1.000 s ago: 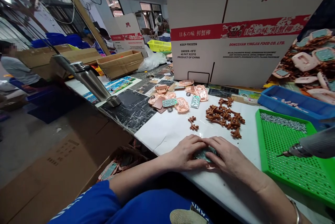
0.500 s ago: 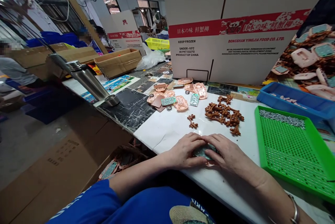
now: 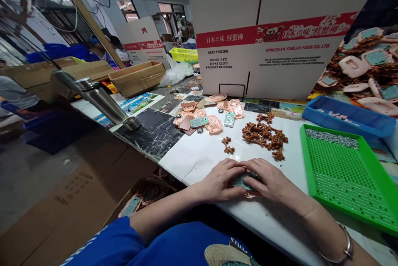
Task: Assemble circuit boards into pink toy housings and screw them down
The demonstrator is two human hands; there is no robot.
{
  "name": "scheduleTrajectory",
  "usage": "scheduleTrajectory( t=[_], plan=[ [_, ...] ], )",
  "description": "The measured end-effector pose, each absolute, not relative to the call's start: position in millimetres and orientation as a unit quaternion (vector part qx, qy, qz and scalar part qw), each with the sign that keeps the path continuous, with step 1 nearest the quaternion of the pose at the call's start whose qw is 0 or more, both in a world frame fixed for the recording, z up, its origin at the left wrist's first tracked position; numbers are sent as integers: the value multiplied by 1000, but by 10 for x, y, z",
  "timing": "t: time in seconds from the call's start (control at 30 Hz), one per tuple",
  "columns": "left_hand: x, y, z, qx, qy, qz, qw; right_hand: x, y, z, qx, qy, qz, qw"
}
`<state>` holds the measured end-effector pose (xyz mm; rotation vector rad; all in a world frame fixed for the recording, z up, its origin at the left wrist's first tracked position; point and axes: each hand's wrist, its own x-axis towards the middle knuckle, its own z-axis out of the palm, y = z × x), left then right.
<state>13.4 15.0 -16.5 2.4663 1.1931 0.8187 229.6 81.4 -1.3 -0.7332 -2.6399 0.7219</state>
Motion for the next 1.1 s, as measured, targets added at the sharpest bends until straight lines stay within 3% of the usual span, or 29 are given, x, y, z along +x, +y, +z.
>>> scheduleTrajectory(
  t=[1.1],
  plan=[
    [104,132,-102,847,384,330,162,2255,795,203,-260,-917,264,146]
  ],
)
